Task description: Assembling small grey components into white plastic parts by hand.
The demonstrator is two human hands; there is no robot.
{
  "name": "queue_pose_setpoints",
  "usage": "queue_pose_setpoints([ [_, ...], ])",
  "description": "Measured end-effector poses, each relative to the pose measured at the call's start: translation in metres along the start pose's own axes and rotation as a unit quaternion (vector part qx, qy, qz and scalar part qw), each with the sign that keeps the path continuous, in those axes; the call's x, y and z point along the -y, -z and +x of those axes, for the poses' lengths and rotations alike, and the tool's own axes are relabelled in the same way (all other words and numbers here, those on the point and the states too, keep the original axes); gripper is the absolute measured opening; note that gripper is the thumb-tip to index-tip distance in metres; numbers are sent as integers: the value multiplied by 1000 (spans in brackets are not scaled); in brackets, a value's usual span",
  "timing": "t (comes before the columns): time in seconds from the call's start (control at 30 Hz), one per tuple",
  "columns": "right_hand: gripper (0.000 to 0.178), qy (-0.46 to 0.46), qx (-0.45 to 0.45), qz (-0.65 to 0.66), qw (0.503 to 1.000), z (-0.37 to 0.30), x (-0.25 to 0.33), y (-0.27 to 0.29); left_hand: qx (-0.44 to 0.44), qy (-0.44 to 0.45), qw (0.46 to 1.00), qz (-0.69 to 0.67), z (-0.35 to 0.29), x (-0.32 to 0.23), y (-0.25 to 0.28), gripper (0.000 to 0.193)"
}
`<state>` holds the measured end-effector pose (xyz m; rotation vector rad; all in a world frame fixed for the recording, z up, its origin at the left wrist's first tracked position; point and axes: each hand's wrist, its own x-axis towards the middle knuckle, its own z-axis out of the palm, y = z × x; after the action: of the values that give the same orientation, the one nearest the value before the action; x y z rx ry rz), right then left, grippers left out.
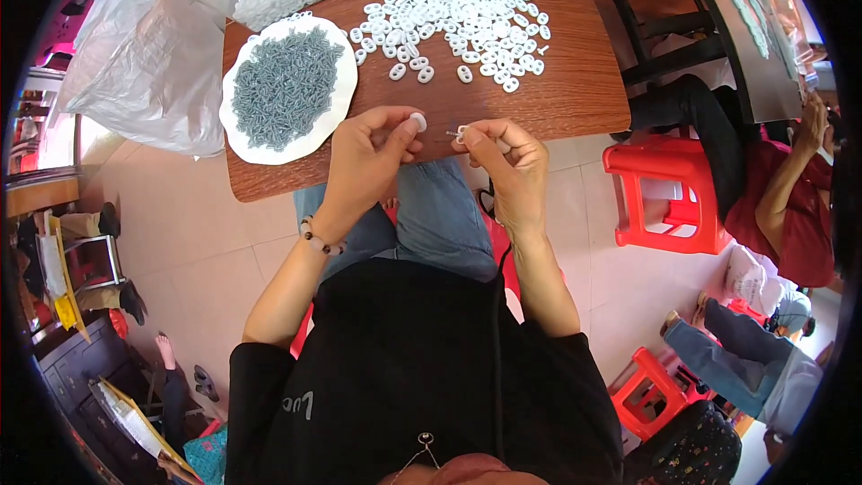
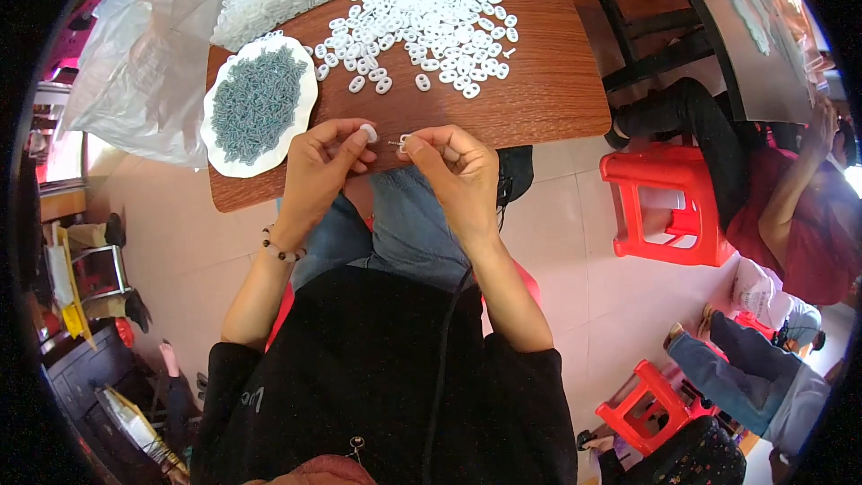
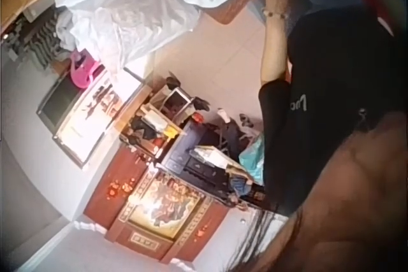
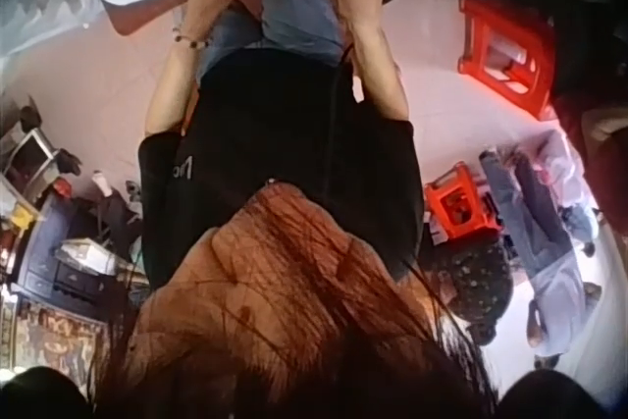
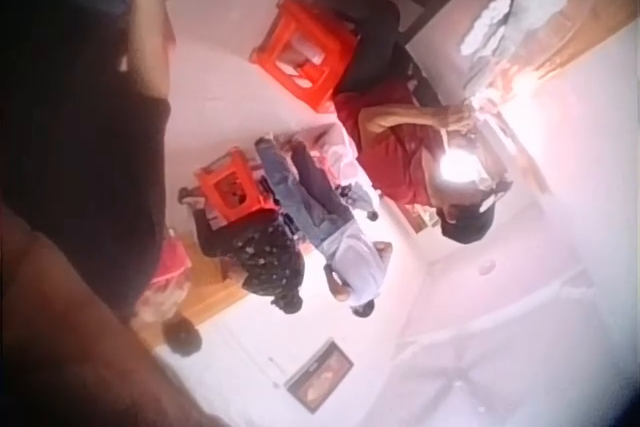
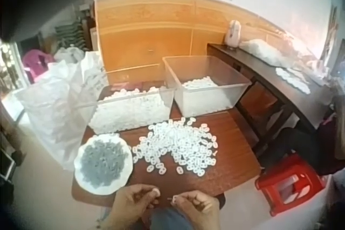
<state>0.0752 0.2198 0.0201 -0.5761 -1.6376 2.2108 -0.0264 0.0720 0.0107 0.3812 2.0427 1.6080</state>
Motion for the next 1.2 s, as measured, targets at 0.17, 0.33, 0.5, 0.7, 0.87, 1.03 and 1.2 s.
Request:
queue_pose_setpoints([
  [0.17, 9, -12, 22, 25, 999, -2, 0, -2, 106, 65, 950, -285, -15, 2, 8, 29],
  [0.33, 9, -25, 43, 22, 999, -4, -3, 0, 106, 96, 941, -307, -23, 0, 6, 27],
  [0.5, 11, -59, 51, 74, 994, -4, -9, -1, 78, 78, 948, -300, -20, 6, -4, 25],
  [0.7, 13, -94, 96, 110, 985, -7, -8, -11, 43, 42, 945, -321, -22, 12, -16, 21],
  [0.87, 13, -84, 99, 126, 983, -8, -12, -10, 21, 74, 956, -282, -25, 4, -14, 17],
  [1.03, 11, -81, 91, 118, 985, -10, -12, -10, 10, 20, 966, -257, -26, 6, -15, 17],
  [1.2, 9, -85, 99, 110, 985, -11, -15, -8, 8, 16, 970, -244, -29, 11, -13, 17],
])
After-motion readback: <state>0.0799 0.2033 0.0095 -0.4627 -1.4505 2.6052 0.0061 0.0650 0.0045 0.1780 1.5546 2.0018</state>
